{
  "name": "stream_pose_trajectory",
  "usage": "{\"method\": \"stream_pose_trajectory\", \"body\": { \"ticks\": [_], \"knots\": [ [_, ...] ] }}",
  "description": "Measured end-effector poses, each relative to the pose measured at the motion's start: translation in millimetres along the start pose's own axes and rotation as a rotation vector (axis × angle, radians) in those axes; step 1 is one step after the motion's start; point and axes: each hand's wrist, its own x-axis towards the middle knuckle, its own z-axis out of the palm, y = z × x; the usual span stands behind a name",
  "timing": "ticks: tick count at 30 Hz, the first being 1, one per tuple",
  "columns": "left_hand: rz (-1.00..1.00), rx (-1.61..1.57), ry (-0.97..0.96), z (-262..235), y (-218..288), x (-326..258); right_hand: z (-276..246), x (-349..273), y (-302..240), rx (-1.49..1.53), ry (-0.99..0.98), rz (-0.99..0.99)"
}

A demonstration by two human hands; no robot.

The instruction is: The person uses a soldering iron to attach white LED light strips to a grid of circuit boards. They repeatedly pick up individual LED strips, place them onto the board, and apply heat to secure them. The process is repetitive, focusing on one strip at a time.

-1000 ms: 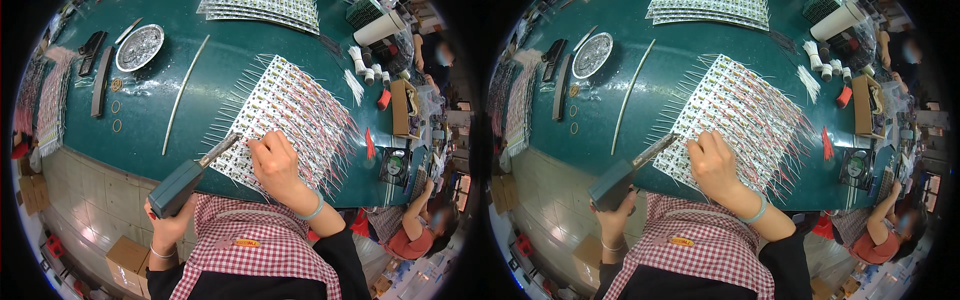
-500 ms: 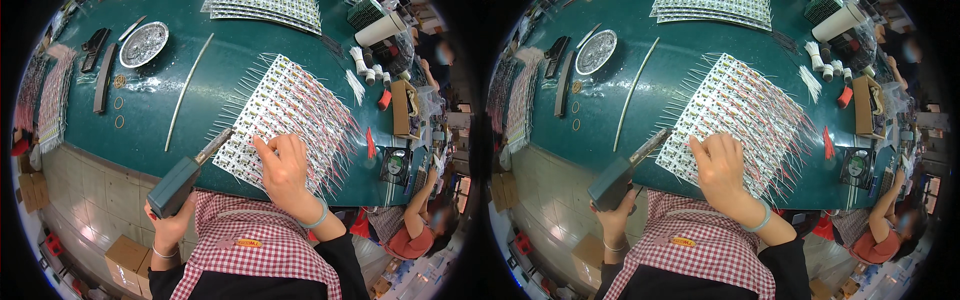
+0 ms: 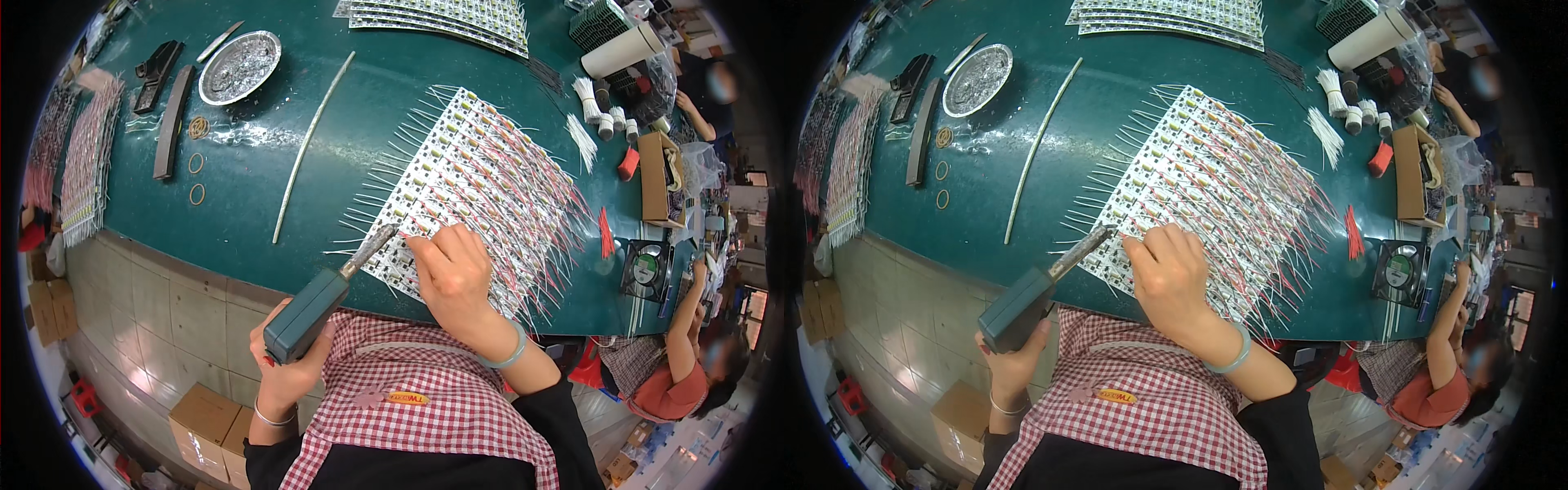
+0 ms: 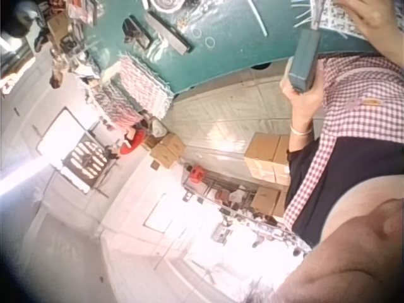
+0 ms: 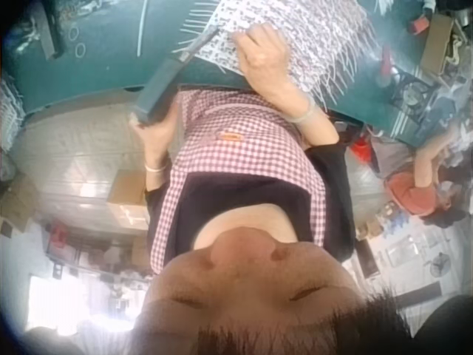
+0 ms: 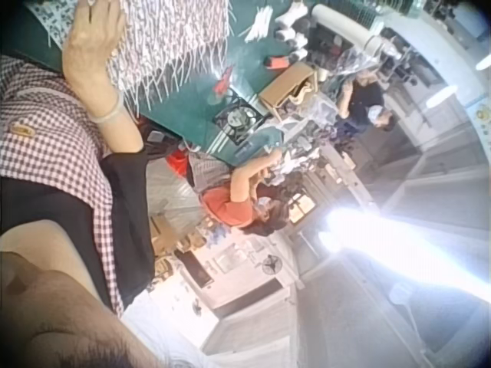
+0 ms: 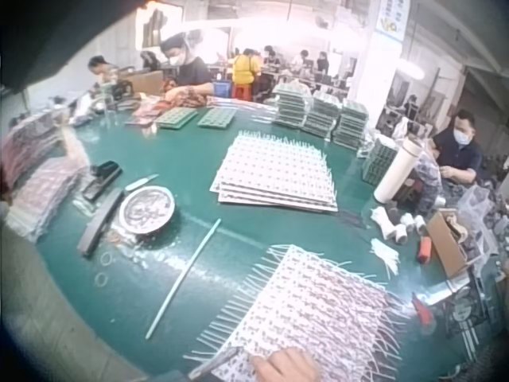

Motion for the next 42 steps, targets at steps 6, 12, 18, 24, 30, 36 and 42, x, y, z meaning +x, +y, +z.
{"method": "stream_pose_trajectory", "body": {
  "ticks": [6,12,18,24,30,36,42],
  "knots": [
    [0.079,0.019,-0.007,2.3,0.9,3.4,-1.2,0.9,-0.8,0.007,0.006,0.002],
    [0.095,0.054,0.007,4.7,2.6,4.9,1.6,-1.0,-1.2,-0.014,-0.003,0.001],
    [0.112,0.107,-0.018,2.5,0.5,5.1,2.9,-1.9,-0.9,-0.006,0.001,0.006],
    [0.042,0.060,0.000,-0.8,3.4,3.2,1.4,0.6,-1.0,-0.009,0.017,-0.008],
    [0.009,0.021,0.005,-1.2,0.4,-0.2,1.3,1.4,-1.9,-0.004,0.024,-0.003],
    [0.082,0.052,-0.008,0.4,1.5,2.2,1.0,0.9,-2.6,-0.003,0.027,0.003],
    [0.088,0.038,-0.002,4.0,1.6,2.3,2.7,-0.7,-2.2,0.006,0.025,0.011]
  ]
}}
